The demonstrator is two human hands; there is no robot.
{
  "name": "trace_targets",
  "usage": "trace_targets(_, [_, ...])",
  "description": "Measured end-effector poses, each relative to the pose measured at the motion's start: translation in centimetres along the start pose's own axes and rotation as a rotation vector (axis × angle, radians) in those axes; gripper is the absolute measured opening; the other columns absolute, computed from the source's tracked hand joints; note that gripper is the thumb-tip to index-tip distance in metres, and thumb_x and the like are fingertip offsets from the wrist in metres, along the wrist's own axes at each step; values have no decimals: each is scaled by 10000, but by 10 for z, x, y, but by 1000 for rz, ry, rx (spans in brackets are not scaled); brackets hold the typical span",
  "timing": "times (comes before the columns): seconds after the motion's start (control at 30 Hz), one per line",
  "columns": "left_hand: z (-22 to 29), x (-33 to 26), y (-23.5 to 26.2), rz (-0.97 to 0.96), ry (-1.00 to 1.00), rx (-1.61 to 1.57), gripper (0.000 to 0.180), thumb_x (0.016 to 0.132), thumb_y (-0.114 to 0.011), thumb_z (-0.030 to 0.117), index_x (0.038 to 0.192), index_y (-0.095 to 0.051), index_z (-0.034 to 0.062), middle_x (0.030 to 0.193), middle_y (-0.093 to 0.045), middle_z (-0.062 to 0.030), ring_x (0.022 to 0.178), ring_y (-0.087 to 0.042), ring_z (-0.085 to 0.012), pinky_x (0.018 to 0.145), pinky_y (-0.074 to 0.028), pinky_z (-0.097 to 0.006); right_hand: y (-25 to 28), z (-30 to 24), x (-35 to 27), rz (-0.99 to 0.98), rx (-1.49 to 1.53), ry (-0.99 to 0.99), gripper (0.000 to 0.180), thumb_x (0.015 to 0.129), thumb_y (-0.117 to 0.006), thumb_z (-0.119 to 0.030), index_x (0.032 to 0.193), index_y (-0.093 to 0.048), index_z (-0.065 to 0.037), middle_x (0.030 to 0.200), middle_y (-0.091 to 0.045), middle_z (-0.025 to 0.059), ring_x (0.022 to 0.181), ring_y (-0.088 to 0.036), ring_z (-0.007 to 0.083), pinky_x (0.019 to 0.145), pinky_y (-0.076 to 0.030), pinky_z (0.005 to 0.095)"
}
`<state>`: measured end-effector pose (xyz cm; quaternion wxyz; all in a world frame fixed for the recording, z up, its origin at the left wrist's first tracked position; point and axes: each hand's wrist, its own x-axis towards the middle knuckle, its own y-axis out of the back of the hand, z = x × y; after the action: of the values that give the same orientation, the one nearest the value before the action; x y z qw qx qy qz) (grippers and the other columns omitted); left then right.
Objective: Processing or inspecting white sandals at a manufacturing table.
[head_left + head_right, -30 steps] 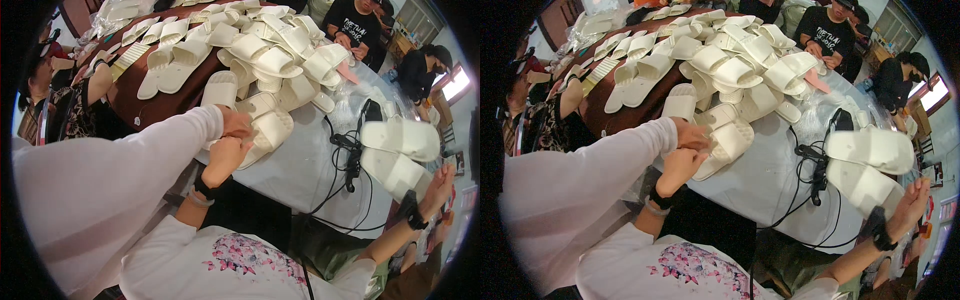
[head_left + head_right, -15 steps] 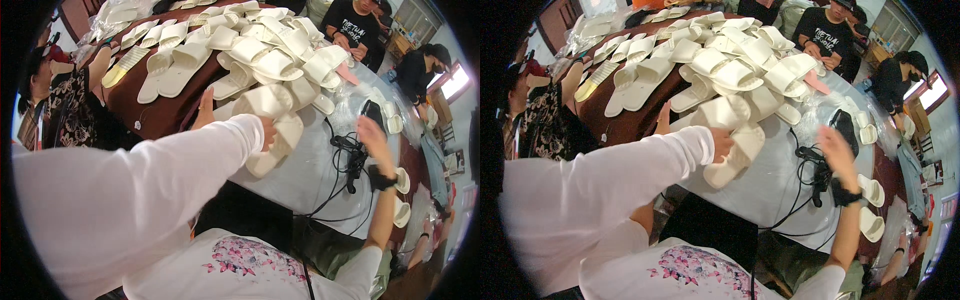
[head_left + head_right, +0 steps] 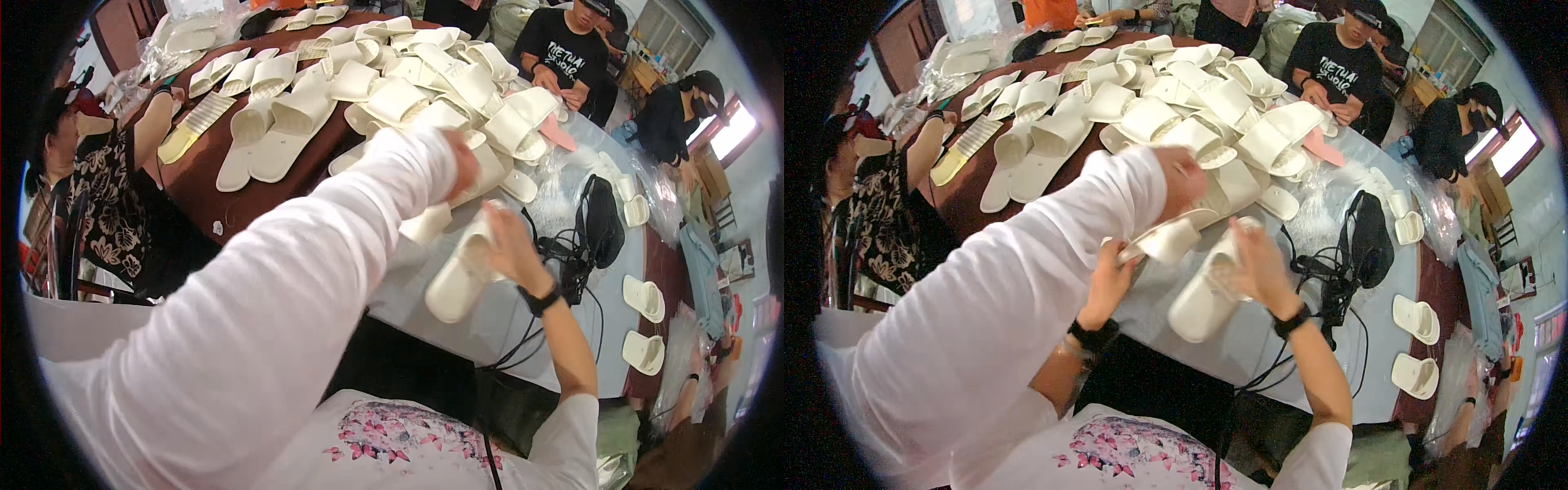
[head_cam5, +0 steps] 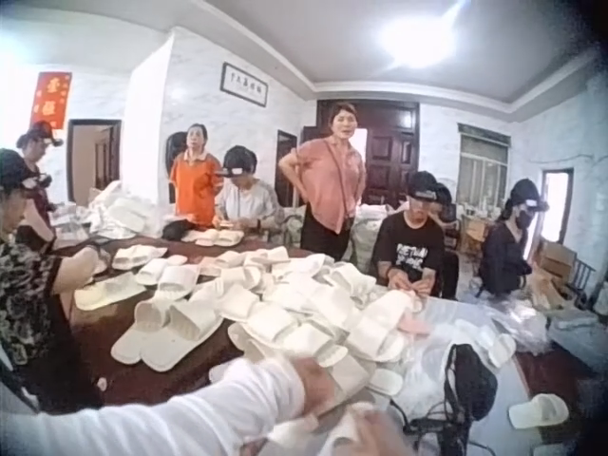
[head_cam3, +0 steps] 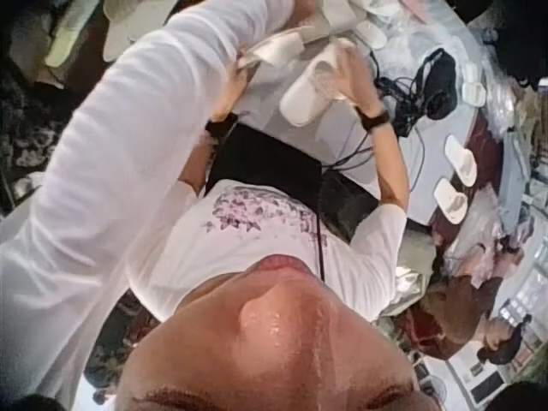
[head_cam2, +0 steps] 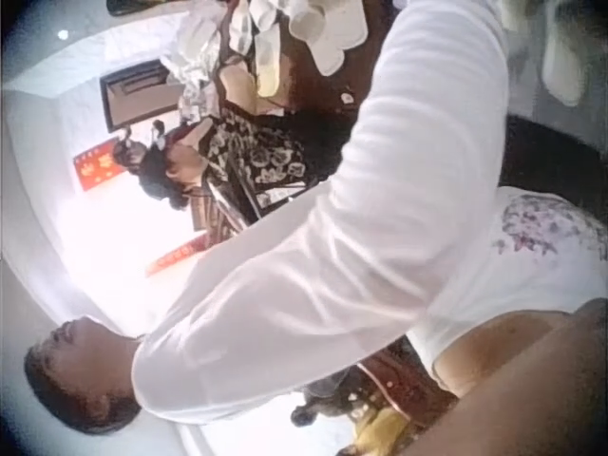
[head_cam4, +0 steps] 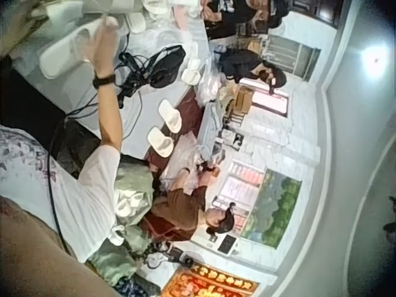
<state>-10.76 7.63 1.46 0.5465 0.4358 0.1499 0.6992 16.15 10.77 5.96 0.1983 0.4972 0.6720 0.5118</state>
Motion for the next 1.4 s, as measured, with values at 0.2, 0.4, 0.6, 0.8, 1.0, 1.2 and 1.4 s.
trace_targets(0.2, [28,-19,3,-262,733,-1162,276,897,-533,259,983,-580,1,780,-590,-5,656,-525,-71,628,-456,-212,60,-41,-32,-176,-214,5,904,631,-722,-181,1367,-215,-45,1283,-334,214,1029,-456,385,894,-374,450])
trace_targets(0.4, [38,-62,-24,-197,129,-431,256,875,-539,243,1000,-560,20,799,-607,-108,674,-586,-248,636,-473,-334,-11,-30,-28,-275,25,20,1030,607,-732,-174,1394,-79,-53,1412,-194,202,1159,-373,420,954,-321,490])
trace_targets(0.6, [36,-35,7,-362,154,-94,463,744,-646,172,1139,-445,38,1067,-536,-193,897,-558,-342,737,-449,-435,-10,-24,-37,-457,-53,-137,971,618,-728,-171,1384,-144,-48,1387,-266,176,1253,-273,370,1025,-240,422])
trace_targets(0.8, [36,16,-16,-315,-376,-44,654,648,-688,140,1237,-420,45,1161,-502,-174,1092,-467,-322,932,-358,-414,59,-72,-38,-328,158,164,813,566,-699,-113,1301,-354,-54,1360,-335,100,1157,-363,341,981,-287,423])
trace_targets(1.0, [36,26,4,-394,-349,-504,665,616,-637,-7,1247,-437,57,1236,-470,-159,1160,-422,-327,950,-357,-367,76,-52,-57,-166,42,46,614,542,-668,-80,1140,-526,-94,1320,-391,85,1133,-394,325,974,-298,402])
trace_targets(1.2, [45,7,-18,-370,-218,-431,679,637,-521,-121,1285,-406,48,1277,-419,-198,1206,-370,-368,1001,-314,-384,3,-14,-55,13,94,7,548,629,-705,-151,1144,-525,-101,1342,-364,81,1187,-352,343,959,-315,473])
trace_targets(1.4, [42,-10,-9,-271,-326,-89,503,690,-566,-35,1180,-459,-1,1285,-374,-236,1197,-359,-411,956,-358,-422,65,43,-5,192,136,-475,167,801,-567,-161,887,-632,-34,859,-641,156,799,-617,309,727,-476,366])
